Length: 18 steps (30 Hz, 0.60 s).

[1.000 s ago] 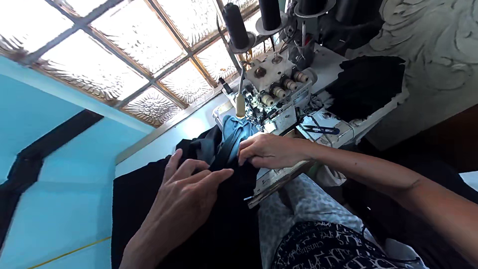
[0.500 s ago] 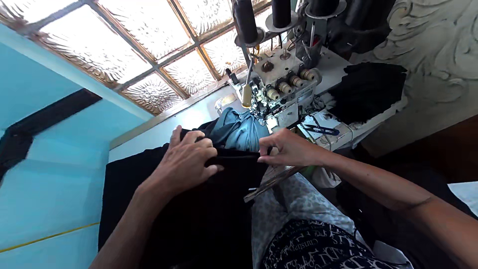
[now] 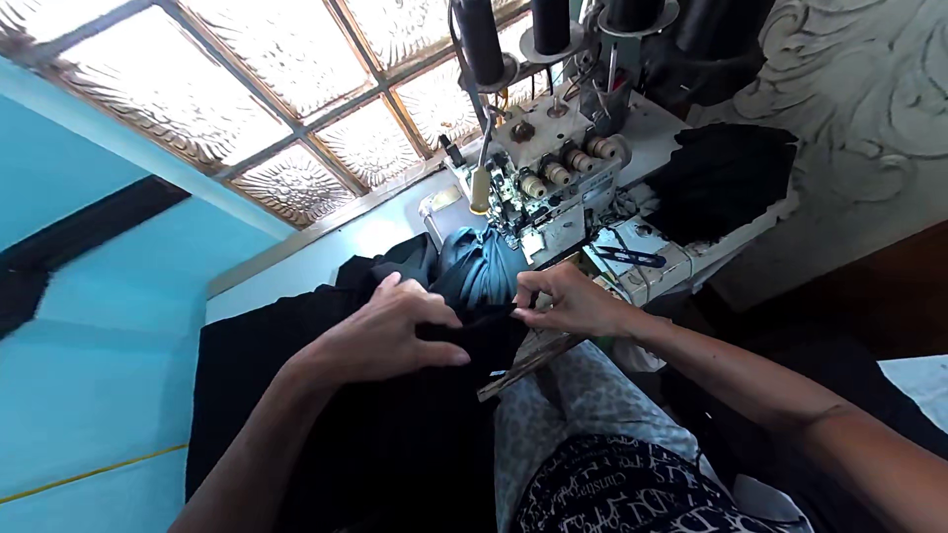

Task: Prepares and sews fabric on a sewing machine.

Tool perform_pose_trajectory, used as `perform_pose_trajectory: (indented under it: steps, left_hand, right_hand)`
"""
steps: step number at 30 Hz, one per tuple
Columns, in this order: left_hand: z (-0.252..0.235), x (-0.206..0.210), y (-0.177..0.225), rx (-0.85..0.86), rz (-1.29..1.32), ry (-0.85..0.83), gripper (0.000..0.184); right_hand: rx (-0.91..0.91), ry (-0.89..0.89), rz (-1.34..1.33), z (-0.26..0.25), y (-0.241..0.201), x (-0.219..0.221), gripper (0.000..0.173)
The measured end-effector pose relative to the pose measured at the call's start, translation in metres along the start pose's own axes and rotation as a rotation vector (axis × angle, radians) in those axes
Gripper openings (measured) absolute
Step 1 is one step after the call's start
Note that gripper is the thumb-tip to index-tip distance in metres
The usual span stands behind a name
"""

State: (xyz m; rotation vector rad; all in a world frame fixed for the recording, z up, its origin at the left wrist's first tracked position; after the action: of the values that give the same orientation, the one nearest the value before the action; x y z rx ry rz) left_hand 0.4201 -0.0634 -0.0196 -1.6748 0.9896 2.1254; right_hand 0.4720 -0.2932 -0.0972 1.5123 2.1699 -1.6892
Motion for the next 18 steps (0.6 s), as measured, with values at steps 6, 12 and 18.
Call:
perform_pose_trajectory:
  steps: [6,12,18]
  left_hand:
    - [-0.016,0.013,0.018,-0.201,0.049,-0.359,0.025]
    - [-0.007,0.006,0.001,-0.143,0.268,-0.293,0.02]
    - [0.006,-0.01,-0.022,-0.31,0.32,-0.168,0.024]
  right_hand:
    - [-0.138,-0.045,0.221,-0.004,-0.015,0.006,0.015]
    - [-0.1,-0.108,0.221,0.003,-0.006,0.009,0.018]
    - [-0.09,-0.099,0.189,0.007,0.0,0.011,0.019]
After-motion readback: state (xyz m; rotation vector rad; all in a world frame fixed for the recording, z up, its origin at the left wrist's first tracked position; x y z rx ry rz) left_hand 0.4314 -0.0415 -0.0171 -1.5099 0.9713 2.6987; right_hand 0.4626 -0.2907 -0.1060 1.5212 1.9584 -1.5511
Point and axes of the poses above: each hand's wrist, its own z-axis away from the middle knuckle, its own x-axis out of the palm, y = z × x, the point moved 3 cm from there along -z, towards the middle knuckle, and after that the axes turned 4 degrees about -y, right-handed, at the moved point
